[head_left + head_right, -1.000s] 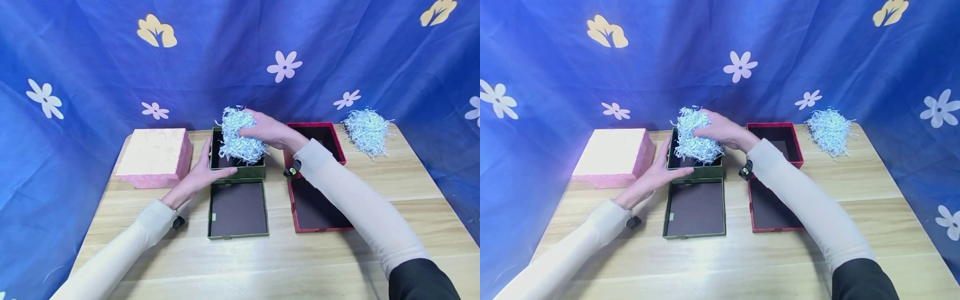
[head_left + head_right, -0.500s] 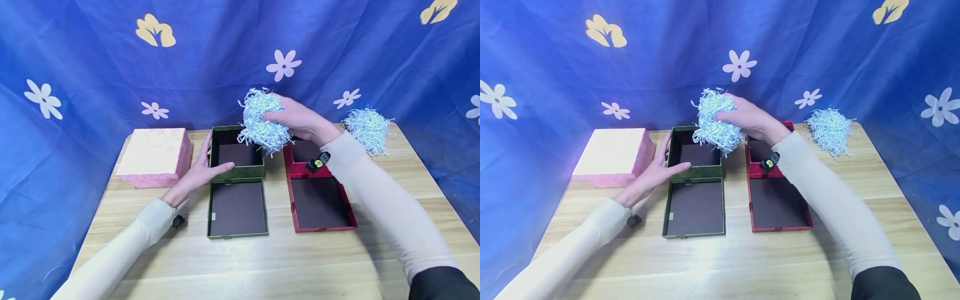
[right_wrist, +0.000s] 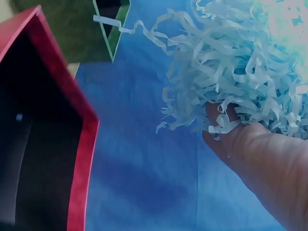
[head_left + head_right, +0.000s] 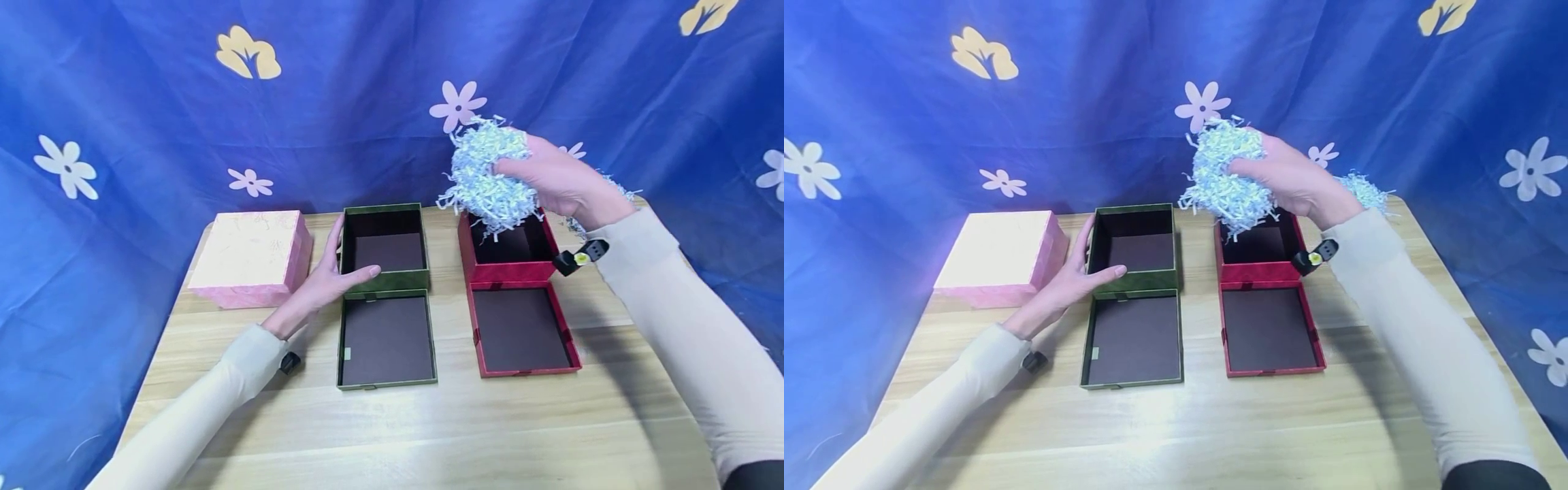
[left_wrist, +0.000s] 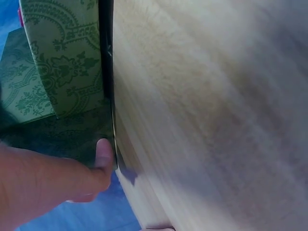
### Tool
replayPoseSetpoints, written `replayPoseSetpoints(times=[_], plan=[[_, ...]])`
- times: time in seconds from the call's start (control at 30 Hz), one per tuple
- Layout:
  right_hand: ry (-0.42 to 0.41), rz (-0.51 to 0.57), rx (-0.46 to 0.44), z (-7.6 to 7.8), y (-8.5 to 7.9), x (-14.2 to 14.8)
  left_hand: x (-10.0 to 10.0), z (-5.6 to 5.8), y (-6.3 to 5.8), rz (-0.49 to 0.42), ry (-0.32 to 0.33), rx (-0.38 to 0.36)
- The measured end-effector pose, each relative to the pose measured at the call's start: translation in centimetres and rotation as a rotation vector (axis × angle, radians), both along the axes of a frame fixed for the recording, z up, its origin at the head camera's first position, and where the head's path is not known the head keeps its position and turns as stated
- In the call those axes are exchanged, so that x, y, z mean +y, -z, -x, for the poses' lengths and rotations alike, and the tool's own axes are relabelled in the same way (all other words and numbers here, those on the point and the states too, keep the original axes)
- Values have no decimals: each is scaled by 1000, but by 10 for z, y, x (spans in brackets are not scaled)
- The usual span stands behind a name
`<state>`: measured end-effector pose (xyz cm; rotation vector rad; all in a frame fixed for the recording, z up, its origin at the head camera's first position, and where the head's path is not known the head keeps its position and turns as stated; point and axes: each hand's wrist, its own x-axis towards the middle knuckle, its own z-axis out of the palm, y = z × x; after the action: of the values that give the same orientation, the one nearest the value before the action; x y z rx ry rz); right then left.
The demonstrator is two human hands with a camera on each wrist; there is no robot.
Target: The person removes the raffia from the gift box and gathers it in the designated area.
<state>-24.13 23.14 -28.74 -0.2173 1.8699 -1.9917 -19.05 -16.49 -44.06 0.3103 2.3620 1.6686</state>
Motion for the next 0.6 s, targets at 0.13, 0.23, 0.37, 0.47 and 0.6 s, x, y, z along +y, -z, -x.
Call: replayPoseSetpoints(times=[0.13, 0.23, 0.37, 0.47, 0.6], plan=[[49, -102, 6, -4, -1, 23, -2, 0, 0, 9, -1, 2], [90, -212, 21, -6, 1, 42, -1, 0, 0, 16, -3, -6], [134, -322, 17, -10, 5, 71, -1, 1, 0, 9, -6, -10], [164, -387, -1, -16, 9, 90, -2, 0, 2, 9, -3, -1], [157, -243, -45, -22, 19, 111, -5, -1, 4, 15, -7, -7]])
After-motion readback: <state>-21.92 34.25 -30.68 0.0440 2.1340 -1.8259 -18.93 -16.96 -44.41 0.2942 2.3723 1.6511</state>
